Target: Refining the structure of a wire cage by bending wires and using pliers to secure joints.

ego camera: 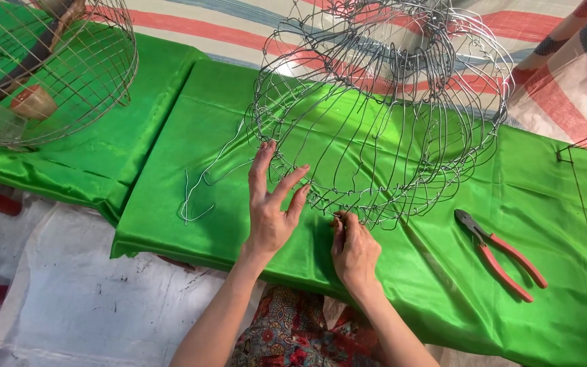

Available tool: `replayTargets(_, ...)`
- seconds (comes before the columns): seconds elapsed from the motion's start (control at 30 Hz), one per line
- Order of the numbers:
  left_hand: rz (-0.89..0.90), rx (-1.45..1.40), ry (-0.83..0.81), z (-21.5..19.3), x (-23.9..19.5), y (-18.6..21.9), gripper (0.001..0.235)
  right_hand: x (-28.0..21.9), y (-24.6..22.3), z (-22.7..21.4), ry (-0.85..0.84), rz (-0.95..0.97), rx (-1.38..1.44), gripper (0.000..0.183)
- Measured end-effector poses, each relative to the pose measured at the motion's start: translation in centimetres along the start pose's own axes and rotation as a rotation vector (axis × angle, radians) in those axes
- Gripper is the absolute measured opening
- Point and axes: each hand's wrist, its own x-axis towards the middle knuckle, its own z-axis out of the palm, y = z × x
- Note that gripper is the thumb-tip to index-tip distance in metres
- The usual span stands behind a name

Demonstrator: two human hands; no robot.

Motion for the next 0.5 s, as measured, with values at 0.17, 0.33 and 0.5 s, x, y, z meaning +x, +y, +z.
replayTargets(0.17, 0.007, -0.001, 0.027, 0.6, -0.3, -0.7, 0.025, -0.1, 0.2, 0.3, 0.028, -0.009, -0.014, 0.012)
replayTargets(0.33, 0.039, 0.028, 0.097, 1.2, -0.5, -1.0, 0.020, -0.3, 0.7, 0.7, 0.026, -0.020, -0.002, 0.012)
replayTargets(0.5, 0.041, 0.048, 0.112, 1.1, -0.4, -0.7, 0.020, -0.3, 0.5, 0.6, 0.027, -0.019, 0.001, 0.012)
